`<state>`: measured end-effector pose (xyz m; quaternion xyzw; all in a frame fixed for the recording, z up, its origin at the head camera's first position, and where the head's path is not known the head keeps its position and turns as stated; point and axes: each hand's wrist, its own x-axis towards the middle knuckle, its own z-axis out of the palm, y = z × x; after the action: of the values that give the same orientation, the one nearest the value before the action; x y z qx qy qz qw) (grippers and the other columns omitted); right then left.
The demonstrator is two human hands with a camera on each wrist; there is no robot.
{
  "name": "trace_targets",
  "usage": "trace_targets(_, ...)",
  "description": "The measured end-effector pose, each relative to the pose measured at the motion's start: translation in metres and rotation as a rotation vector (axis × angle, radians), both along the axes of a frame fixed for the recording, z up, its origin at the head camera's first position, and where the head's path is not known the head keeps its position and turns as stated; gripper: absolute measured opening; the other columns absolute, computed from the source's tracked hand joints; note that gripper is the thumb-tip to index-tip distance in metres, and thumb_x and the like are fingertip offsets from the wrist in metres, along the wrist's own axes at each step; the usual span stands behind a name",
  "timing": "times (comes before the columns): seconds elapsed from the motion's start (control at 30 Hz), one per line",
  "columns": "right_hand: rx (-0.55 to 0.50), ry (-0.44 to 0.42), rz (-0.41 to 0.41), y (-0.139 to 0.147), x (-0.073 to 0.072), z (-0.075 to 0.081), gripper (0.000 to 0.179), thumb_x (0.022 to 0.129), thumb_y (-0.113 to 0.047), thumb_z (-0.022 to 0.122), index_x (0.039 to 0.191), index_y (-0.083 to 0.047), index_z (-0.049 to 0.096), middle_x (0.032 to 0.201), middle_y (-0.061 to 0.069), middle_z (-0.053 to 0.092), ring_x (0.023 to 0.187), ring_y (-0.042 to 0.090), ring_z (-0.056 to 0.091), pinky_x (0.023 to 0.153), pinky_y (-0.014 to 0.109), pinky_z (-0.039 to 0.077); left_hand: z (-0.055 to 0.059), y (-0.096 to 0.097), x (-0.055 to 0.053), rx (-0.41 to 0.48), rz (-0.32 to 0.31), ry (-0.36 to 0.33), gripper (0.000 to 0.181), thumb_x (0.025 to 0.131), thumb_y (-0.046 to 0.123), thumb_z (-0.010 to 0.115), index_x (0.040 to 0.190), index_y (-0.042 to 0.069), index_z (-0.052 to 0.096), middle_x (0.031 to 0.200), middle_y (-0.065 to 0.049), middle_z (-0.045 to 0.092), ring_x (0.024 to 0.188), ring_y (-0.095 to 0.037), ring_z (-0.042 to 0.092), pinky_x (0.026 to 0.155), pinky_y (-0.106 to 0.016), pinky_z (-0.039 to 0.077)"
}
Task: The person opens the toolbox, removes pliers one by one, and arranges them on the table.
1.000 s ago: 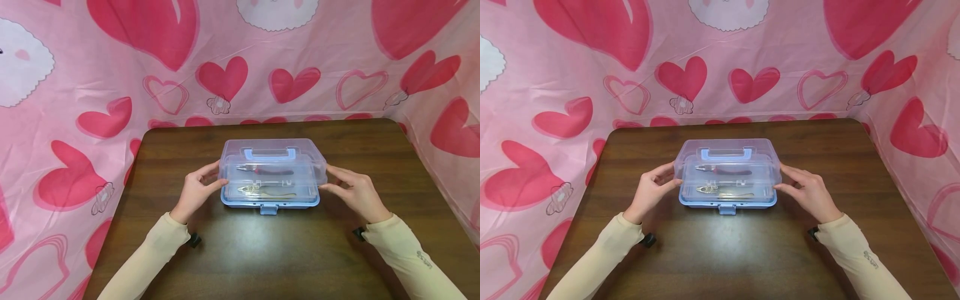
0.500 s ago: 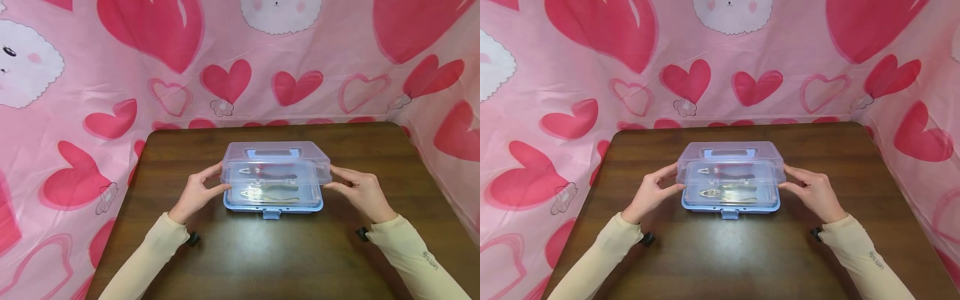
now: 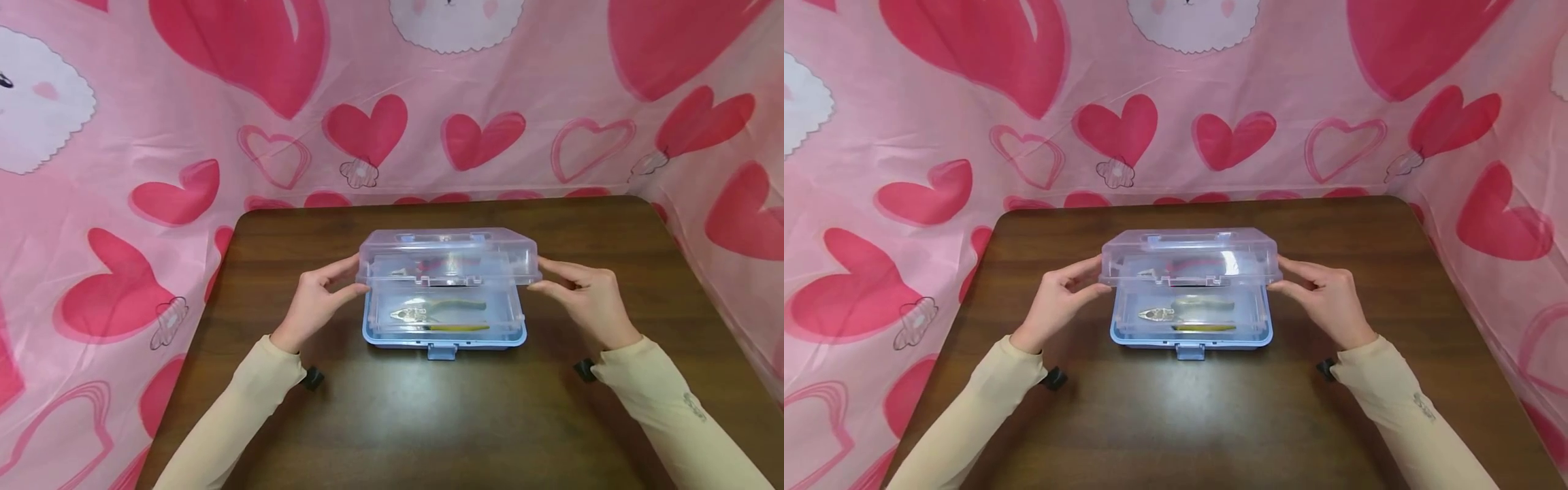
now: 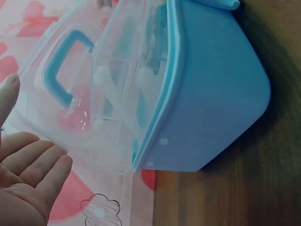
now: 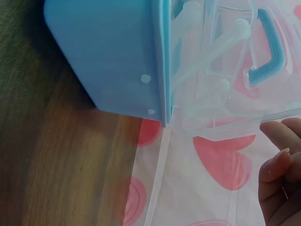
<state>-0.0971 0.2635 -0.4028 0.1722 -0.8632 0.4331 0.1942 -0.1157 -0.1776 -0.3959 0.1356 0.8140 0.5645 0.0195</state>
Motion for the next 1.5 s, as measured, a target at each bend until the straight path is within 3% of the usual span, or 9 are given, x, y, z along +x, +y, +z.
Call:
trace_targets(0.13, -0.03, -0.053, -0.029, -0.003, -0.005, 0.005, 0.052, 0.073, 0.005, 0.09, 0.122, -0.008, 0.078, 0.115, 0.005, 0.076, 0.081, -0.009, 0.063, 0.071, 0.005, 0.048, 0.005, -0.001, -0.006, 0.026, 0.016, -0.003, 0.057, 0.087, 0.018, 0.086, 0.141, 0.012, 0.066, 0.14, -0.005, 0.067, 0.125, -0.023, 0.067, 0.101, -0.044, 0.055)
trace_targets(0.3, -0.112, -0.149, -0.072, -0.006, -0.012, 0.01, 0.042, 0.08, -0.003, 0.089, 0.121, -0.009, 0.079, 0.11, -0.02, 0.074, 0.092, -0.008, 0.069, 0.076, 0.007, 0.052, 0.01, -0.001, -0.013, 0.056, 0.025, -0.007, 0.051, 0.09, 0.016, 0.083, 0.138, 0.01, 0.068, 0.137, -0.006, 0.069, 0.12, -0.022, 0.069, 0.096, -0.031, 0.057)
trace_targets(0.43, -0.187, -0.194, -0.084, -0.008, -0.02, 0.014, 0.035, 0.086, -0.008, 0.086, 0.12, -0.006, 0.078, 0.104, -0.026, 0.073, 0.096, -0.004, 0.072, 0.08, 0.01, 0.055, 0.014, -0.001, -0.018, 0.025, 0.047, 0.025, 0.048, 0.092, 0.026, 0.082, 0.137, 0.014, 0.07, 0.134, -0.003, 0.07, 0.12, -0.019, 0.069, 0.097, -0.031, 0.057)
trace_targets(0.63, -0.196, -0.164, -0.073, -0.009, -0.031, 0.02, 0.031, 0.088, -0.008, 0.084, 0.118, -0.004, 0.079, 0.102, -0.024, 0.075, 0.096, -0.002, 0.073, 0.082, 0.01, 0.055, 0.019, 0.0, -0.025, 0.01, 0.066, 0.069, 0.044, 0.094, 0.032, 0.08, 0.134, 0.017, 0.072, 0.131, 0.001, 0.072, 0.122, -0.016, 0.068, 0.1, -0.037, 0.057)
trace_targets(0.73, -0.176, -0.163, -0.088, -0.009, -0.035, 0.022, 0.028, 0.09, -0.012, 0.083, 0.117, -0.006, 0.079, 0.098, -0.022, 0.076, 0.077, -0.003, 0.069, 0.069, 0.01, 0.052, 0.02, 0.001, -0.029, 0.03, 0.07, 0.069, 0.041, 0.094, 0.03, 0.079, 0.133, 0.016, 0.073, 0.129, 0.001, 0.073, 0.12, -0.015, 0.069, 0.101, -0.037, 0.056)
trace_targets(0.9, -0.156, -0.189, -0.099, -0.007, -0.04, 0.024, 0.025, 0.095, -0.017, 0.078, 0.118, -0.009, 0.08, 0.088, -0.013, 0.076, 0.052, 0.013, 0.05, 0.05, 0.021, 0.043, 0.02, 0.003, -0.037, 0.085, 0.077, 0.088, 0.036, 0.096, 0.023, 0.078, 0.129, 0.01, 0.075, 0.123, -0.005, 0.076, 0.111, -0.019, 0.073, 0.1, -0.034, 0.056)
trace_targets(1.2, -0.173, -0.204, -0.074, 0.0, -0.051, 0.021, 0.023, 0.097, -0.012, 0.075, 0.118, -0.002, 0.078, 0.084, -0.023, 0.073, 0.051, 0.01, 0.053, 0.052, 0.019, 0.046, 0.019, 0.011, -0.05, 0.203, 0.075, 0.121, 0.028, 0.098, 0.01, 0.073, 0.123, -0.004, 0.074, 0.117, -0.018, 0.075, 0.096, -0.024, 0.078, 0.094, -0.045, 0.059)
trace_targets(1.37, -0.197, -0.216, -0.106, 0.001, -0.061, 0.017, 0.022, 0.098, -0.015, 0.075, 0.113, 0.001, 0.079, 0.062, -0.01, 0.065, 0.049, 0.016, 0.052, 0.052, 0.02, 0.045, 0.018, 0.015, -0.058, 0.223, 0.099, 0.113, 0.027, 0.099, 0.013, 0.072, 0.12, -0.004, 0.075, 0.114, -0.018, 0.076, 0.093, -0.021, 0.077, 0.086, -0.036, 0.062)
trace_targets(1.5, -0.227, -0.229, -0.117, 0.0, -0.067, 0.017, 0.025, 0.098, -0.019, 0.075, 0.113, 0.0, 0.079, 0.056, -0.001, 0.058, 0.05, 0.018, 0.05, 0.051, 0.024, 0.042, 0.018, 0.015, -0.065, 0.197, 0.125, 0.118, 0.027, 0.099, 0.018, 0.073, 0.117, -0.001, 0.078, 0.109, -0.017, 0.078, 0.089, -0.018, 0.075, 0.077, -0.027, 0.062)
